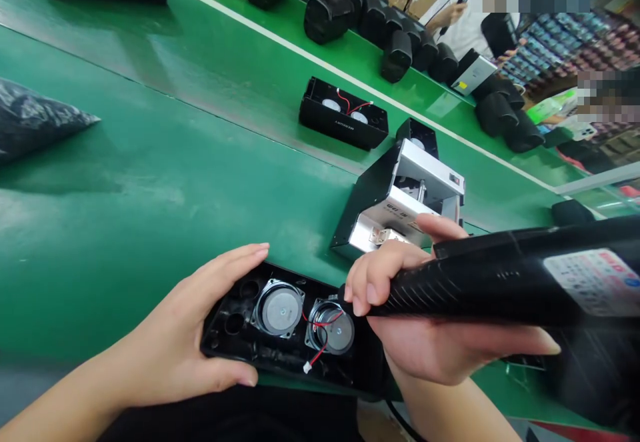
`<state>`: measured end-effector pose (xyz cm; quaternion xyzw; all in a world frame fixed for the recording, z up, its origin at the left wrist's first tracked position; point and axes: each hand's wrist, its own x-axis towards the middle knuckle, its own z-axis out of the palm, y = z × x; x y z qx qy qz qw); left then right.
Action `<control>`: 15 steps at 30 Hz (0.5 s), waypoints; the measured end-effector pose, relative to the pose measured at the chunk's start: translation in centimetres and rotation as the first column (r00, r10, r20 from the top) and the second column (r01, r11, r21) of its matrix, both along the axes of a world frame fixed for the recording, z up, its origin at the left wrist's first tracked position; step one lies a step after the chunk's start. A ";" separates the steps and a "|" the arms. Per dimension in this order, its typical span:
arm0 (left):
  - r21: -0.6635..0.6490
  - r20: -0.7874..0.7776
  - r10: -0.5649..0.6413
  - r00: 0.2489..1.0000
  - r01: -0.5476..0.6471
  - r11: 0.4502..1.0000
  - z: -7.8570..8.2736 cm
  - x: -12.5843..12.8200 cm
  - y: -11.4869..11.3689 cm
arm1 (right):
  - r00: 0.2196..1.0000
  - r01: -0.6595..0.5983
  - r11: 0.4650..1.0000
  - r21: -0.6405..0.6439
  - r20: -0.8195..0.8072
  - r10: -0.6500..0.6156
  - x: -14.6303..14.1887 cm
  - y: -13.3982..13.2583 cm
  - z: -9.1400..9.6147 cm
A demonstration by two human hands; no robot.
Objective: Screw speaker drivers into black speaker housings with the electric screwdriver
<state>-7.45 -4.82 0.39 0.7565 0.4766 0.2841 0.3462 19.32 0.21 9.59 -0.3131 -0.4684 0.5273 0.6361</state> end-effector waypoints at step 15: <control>0.067 0.035 -0.054 0.998 0.052 0.996 -0.7 -0.2 0.3 | 0.995 0.015 0.993 0.120 0.097 -0.027 -0.8 -1.0 -1.0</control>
